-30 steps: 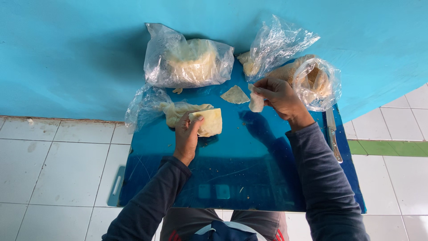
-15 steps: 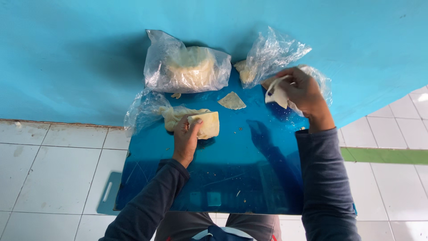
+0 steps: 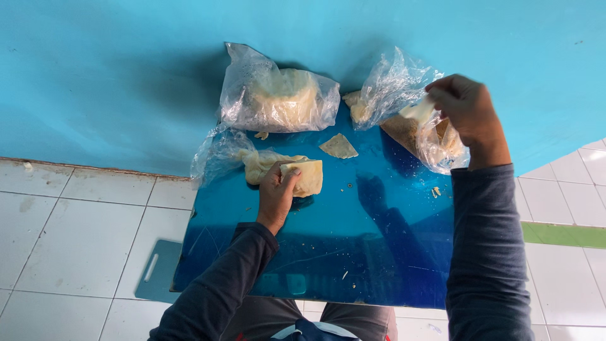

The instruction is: The person sits at a small blue table and tears pieces from a mass of dough, then presses and folds each piece flat and stacks the shaped pieces on the table. They unwrap dough from plastic bags as needed and set finished pieces in a pile beside the dough bags.

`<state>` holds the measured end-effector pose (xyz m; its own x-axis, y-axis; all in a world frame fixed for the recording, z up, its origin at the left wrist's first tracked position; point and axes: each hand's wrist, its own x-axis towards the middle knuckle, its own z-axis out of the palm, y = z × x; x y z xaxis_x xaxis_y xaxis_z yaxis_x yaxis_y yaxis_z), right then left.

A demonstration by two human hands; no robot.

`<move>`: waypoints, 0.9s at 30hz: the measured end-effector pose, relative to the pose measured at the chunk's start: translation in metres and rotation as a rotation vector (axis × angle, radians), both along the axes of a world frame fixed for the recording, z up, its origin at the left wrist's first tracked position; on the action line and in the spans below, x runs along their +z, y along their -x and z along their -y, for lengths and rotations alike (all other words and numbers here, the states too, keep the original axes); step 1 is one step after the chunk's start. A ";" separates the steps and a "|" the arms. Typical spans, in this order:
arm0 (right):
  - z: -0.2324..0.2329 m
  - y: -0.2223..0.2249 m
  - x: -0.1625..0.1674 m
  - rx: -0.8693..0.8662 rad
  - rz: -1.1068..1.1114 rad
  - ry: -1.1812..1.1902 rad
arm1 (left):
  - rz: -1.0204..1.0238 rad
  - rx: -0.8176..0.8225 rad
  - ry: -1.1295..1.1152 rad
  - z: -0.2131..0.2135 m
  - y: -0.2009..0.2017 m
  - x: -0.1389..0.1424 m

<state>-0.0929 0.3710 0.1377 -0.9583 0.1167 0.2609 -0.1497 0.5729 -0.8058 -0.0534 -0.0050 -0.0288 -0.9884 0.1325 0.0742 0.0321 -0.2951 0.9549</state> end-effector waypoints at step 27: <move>0.149 0.015 -0.033 0.464 0.063 -0.274 | -0.115 -0.543 0.227 -0.008 -0.026 0.018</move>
<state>-0.1079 0.2222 0.1046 -0.9076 -0.3870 0.1626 -0.3932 0.6485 -0.6518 -0.0276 0.0033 -0.0109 -0.7618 0.6418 0.0874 0.0406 -0.0873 0.9953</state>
